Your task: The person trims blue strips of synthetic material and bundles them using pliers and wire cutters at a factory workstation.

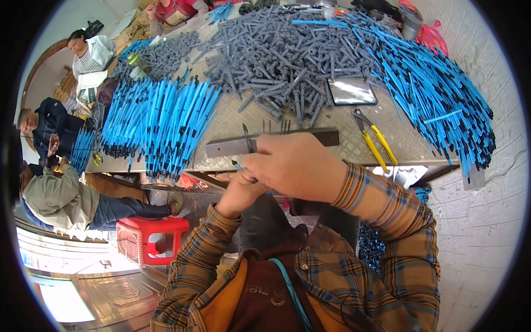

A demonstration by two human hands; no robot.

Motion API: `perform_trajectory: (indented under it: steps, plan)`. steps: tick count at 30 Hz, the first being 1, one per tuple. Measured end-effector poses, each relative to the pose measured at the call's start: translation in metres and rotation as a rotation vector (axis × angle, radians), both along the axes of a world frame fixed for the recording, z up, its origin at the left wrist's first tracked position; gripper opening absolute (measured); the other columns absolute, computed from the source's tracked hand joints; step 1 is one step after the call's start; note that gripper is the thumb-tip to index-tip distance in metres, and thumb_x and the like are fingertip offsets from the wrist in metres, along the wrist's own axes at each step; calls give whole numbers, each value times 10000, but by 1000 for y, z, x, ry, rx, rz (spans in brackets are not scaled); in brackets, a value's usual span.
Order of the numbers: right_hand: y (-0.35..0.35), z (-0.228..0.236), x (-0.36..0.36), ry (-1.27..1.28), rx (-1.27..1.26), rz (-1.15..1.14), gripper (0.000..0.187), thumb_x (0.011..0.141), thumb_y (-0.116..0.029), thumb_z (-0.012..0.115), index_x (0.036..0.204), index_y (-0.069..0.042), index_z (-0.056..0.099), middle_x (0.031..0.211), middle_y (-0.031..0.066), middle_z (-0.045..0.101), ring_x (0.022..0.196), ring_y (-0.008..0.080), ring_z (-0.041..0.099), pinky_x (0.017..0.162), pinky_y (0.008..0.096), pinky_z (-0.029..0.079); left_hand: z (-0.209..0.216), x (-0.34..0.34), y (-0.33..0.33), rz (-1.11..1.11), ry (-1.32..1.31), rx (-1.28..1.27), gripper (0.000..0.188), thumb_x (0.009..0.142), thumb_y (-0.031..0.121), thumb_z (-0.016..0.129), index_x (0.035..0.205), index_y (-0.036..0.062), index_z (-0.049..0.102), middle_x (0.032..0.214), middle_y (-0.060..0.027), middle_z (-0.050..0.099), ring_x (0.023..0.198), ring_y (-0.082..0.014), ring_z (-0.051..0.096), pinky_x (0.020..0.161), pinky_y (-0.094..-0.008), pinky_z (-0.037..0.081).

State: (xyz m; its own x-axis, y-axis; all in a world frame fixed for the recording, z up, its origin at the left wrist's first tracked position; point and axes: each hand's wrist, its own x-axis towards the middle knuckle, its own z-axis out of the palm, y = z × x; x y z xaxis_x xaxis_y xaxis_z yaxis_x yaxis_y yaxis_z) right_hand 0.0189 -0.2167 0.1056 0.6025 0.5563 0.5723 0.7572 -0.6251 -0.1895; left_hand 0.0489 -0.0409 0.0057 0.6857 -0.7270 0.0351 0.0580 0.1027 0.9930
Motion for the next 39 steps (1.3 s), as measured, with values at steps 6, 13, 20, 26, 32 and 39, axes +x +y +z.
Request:
perform_trajectory:
  steps: [6, 13, 20, 26, 32, 39]
  plan:
    - [15, -8, 2, -76, 14, -63, 87, 712, -129, 616, 746, -89, 547, 640, 55, 437, 521, 232, 505, 441, 328, 400, 5, -10, -5, 92, -11, -9, 97, 833, 35, 579, 917, 22, 626, 871, 17, 625, 821, -55, 532, 717, -232, 439]
    - [18, -12, 11, -132, 35, -34, 147, 712, -143, 616, 659, -94, 488, 625, 54, 406, 516, 224, 485, 442, 325, 392, -6, -4, -6, 132, -69, -24, 108, 821, 22, 579, 922, 18, 617, 889, -9, 631, 825, -76, 550, 733, -241, 444]
    - [-8, 13, 23, -117, 50, -188, 105, 722, -157, 621, 760, -75, 566, 731, 102, 527, 630, 300, 537, 560, 373, 438, 10, -1, -4, -7, -47, -8, 145, 838, 55, 567, 974, 29, 611, 910, -15, 627, 822, -83, 560, 733, -242, 451]
    - [-188, -65, 109, 172, -266, -677, 132, 791, -174, 552, 824, -47, 534, 791, 195, 568, 739, 372, 562, 620, 448, 446, 7, 4, -2, -34, 9, -45, 194, 853, 85, 556, 1026, 6, 597, 945, -28, 633, 869, -85, 569, 776, -237, 453]
    - [-246, -117, 121, 172, -386, -604, 77, 768, -114, 534, 817, -57, 519, 785, 183, 546, 729, 386, 542, 626, 459, 438, 13, 8, -4, -91, 14, -89, 211, 859, 104, 561, 1034, -10, 591, 917, -58, 650, 815, -105, 606, 735, -249, 480]
    - [-226, -102, 110, 192, -300, -593, 67, 767, -69, 536, 803, -38, 488, 816, 165, 514, 745, 384, 526, 630, 442, 433, 10, 7, -3, -98, 83, -105, 215, 860, 127, 567, 1028, -7, 581, 933, -65, 638, 812, -126, 620, 732, -264, 493]
